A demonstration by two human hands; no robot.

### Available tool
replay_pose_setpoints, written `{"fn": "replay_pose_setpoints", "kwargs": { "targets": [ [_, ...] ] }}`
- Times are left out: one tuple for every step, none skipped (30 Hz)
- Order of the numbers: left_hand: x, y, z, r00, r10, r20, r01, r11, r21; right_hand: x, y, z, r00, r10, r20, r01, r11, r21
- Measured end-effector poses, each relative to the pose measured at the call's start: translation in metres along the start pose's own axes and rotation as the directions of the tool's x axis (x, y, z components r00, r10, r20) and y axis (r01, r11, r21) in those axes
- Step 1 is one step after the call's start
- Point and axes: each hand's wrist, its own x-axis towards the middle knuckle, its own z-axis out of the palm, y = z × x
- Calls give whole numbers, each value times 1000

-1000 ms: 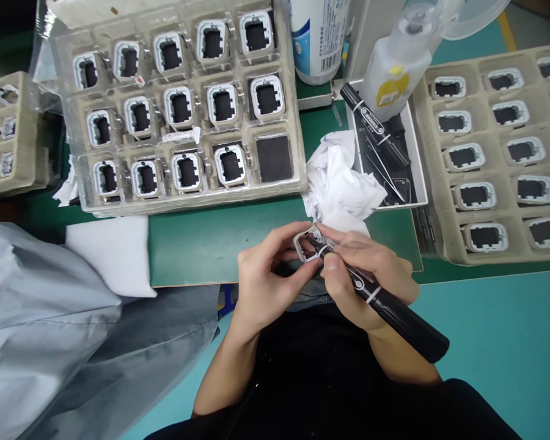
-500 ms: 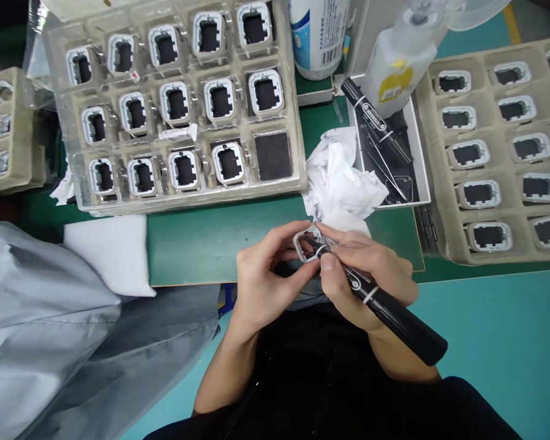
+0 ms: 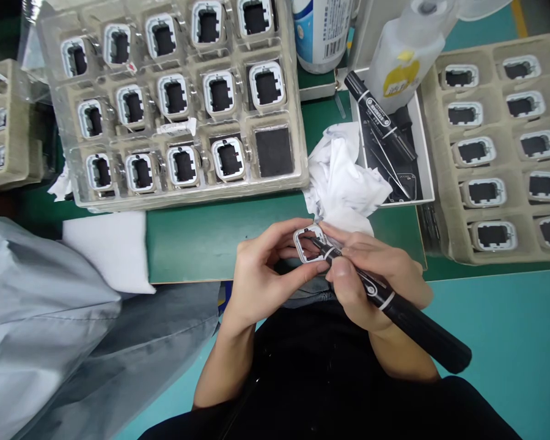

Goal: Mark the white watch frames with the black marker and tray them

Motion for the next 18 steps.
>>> {"fn": "replay_pose_setpoints", "kwargs": {
  "targets": [
    [0,0,0,1000,2,5,-2,1000,-6,-1,0,0,1000,1,-5,-1,1000,6],
    [0,-1,0,1000,6,11,-6,1000,-13,-1,0,1,1000,6,-6,-6,1000,8],
    [-1,-1,0,1000,11,14,-11,1000,-20,-2,1,1,1000,12,-8,-12,1000,11],
    [-1,-2,-1,1000,13,17,-12,1000,-25,-2,1,0,1000,16,-5,-16,1000,16],
    [-1,-2,-1,1000,14,19,-14,1000,-26,-3,1,0,1000,19,0,-19,1000,20],
    [-1,-2,-1,1000,15,21,-14,1000,-25,-3,1,0,1000,19,8,-20,1000,21],
    [-1,-3,-1,1000,15,23,-14,1000,-23,-3,1,0,1000,15,6,-15,1000,22],
    [-1,-3,-1,1000,16,24,-15,1000,-22,-2,0,-1,1000,10,2,-10,1000,20],
    [-1,-3,-1,1000,17,25,-17,1000,-21,-2,0,-1,1000,6,2,-6,1000,14],
    [-1,-3,-2,999,19,26,-19,1000,-19,-1,0,-2,1000,4,7,-4,1000,6],
    [-1,-2,-2,999,20,25,-19,1000,-16,-1,-1,-2,1000,4,17,-4,1000,2],
    [-1,-2,-2,1000,18,24,-18,1000,-10,0,-1,-3,999,11,37,-11,1000,1],
    [-1,-2,-2,1000,17,22,-17,1000,-4,0,-2,-3,998,25,59,-26,1000,5],
    [-1,-2,-2,1000,16,21,-16,1000,3,1,-2,-4,996,39,76,-39,999,9],
    [-1,-2,-2,1000,15,21,-15,1000,9,1,-3,-4,996,45,82,-46,999,13],
    [-1,-2,-2,1000,15,21,-15,1000,13,1,-3,-4,996,45,80,-46,999,12],
    [-1,-2,-2,1000,15,21,-15,1000,16,1,-3,-4,997,34,70,-35,999,7],
    [-1,-3,-2,1000,16,21,-17,1000,18,2,-2,-3,998,19,59,-19,1000,0]
  ]
}}
